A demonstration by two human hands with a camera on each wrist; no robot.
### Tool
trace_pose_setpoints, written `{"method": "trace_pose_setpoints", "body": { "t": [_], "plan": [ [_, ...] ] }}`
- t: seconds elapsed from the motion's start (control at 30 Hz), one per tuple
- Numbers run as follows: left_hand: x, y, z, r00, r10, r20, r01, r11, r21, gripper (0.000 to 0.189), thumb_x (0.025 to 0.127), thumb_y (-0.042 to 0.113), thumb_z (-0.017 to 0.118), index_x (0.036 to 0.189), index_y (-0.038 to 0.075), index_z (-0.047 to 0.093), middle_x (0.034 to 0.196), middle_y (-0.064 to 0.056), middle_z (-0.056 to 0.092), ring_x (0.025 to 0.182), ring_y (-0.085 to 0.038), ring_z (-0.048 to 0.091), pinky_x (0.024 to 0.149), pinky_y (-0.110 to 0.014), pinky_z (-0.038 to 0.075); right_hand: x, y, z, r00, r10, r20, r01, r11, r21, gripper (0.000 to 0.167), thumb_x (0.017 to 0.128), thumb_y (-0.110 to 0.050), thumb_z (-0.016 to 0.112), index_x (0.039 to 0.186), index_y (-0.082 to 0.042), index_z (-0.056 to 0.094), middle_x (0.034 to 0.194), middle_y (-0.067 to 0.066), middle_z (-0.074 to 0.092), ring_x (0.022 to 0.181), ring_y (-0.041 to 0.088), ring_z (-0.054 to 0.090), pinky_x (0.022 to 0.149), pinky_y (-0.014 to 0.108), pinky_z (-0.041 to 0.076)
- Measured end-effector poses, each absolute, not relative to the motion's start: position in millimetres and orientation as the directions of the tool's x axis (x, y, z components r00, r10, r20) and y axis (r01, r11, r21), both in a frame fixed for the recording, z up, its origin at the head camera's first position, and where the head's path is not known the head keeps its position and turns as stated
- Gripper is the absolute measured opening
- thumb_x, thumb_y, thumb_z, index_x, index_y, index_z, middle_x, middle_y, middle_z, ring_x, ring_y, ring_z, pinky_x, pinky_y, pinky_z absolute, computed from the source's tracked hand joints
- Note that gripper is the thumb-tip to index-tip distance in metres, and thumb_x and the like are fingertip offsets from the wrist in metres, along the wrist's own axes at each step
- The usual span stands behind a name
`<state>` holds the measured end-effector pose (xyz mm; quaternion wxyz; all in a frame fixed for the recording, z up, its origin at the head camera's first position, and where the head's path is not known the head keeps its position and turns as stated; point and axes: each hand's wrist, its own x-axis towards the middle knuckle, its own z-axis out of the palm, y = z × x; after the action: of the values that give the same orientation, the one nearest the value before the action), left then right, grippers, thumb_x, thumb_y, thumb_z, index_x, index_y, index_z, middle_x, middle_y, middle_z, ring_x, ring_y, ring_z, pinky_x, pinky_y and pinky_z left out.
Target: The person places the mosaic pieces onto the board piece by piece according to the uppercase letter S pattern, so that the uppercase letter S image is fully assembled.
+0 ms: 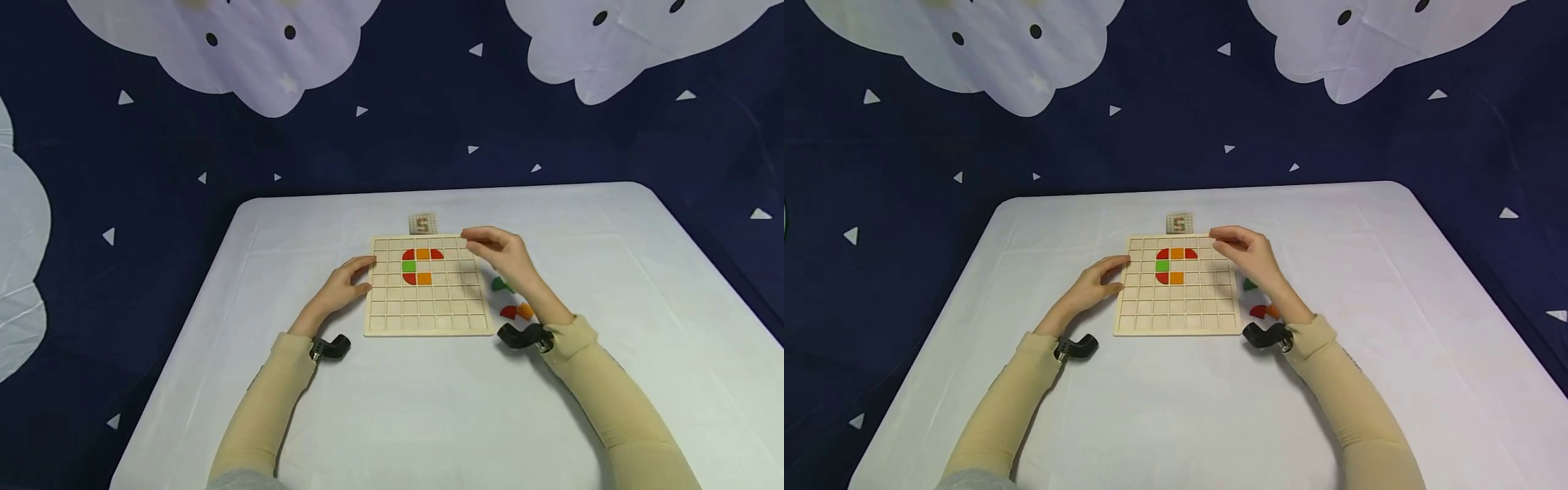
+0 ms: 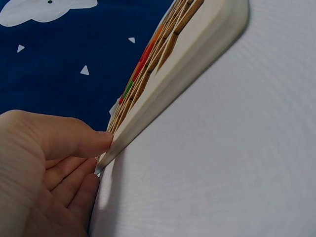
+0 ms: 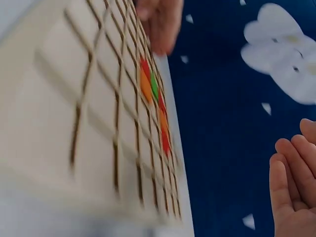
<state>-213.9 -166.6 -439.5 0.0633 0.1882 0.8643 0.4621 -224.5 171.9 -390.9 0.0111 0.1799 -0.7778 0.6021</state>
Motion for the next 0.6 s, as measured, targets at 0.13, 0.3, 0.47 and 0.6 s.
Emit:
{"method": "trace_pose_setpoints", "body": {
  "t": [0.13, 0.3, 0.47, 0.6],
  "plan": [
    [-214.1, -165.9, -438.9, -0.924, 0.376, 0.066, 0.262, 0.501, 0.825, 0.059, 0.084, -0.004, 0.063, 0.14, 0.0, 0.042, 0.142, -0.015, 0.041, 0.131, -0.029, 0.038, 0.11, -0.036, 0.03, -215.2, 201.7, -382.1, -0.958, -0.229, 0.171, -0.228, 0.251, -0.941, 0.035, 0.092, -0.017, 0.062, 0.123, 0.0, 0.06, 0.121, 0.01, 0.061, 0.104, 0.009, 0.058, 0.085, 0.018, 0.049],
    [-213.5, -167.0, -435.7, -0.927, 0.371, 0.062, 0.254, 0.498, 0.829, 0.059, 0.085, -0.005, 0.062, 0.14, 0.0, 0.042, 0.142, -0.015, 0.041, 0.131, -0.029, 0.038, 0.11, -0.037, 0.03, -199.5, 217.3, -378.6, -0.973, -0.215, 0.081, -0.141, 0.284, -0.948, 0.036, 0.093, -0.013, 0.061, 0.124, 0.005, 0.058, 0.122, 0.014, 0.061, 0.106, 0.012, 0.056, 0.086, 0.017, 0.047],
    [-213.7, -165.9, -438.0, -0.926, 0.373, 0.054, 0.246, 0.491, 0.836, 0.059, 0.084, -0.005, 0.062, 0.14, 0.0, 0.042, 0.143, -0.015, 0.04, 0.131, -0.029, 0.037, 0.11, -0.036, 0.029, -196.8, 229.1, -395.0, -0.974, -0.223, 0.046, -0.112, 0.294, -0.949, 0.037, 0.093, -0.016, 0.061, 0.124, 0.003, 0.059, 0.123, 0.012, 0.061, 0.105, 0.007, 0.057, 0.087, 0.015, 0.046],
    [-214.4, -165.1, -440.1, -0.924, 0.376, 0.063, 0.256, 0.489, 0.834, 0.059, 0.084, -0.004, 0.062, 0.14, 0.0, 0.043, 0.142, -0.015, 0.041, 0.131, -0.029, 0.038, 0.11, -0.036, 0.029, -200.7, 236.0, -411.3, -0.972, -0.227, 0.061, -0.136, 0.332, -0.933, 0.034, 0.092, -0.016, 0.063, 0.121, 0.001, 0.061, 0.122, 0.015, 0.061, 0.098, 0.006, 0.06, 0.084, 0.015, 0.048]
  ]
}}
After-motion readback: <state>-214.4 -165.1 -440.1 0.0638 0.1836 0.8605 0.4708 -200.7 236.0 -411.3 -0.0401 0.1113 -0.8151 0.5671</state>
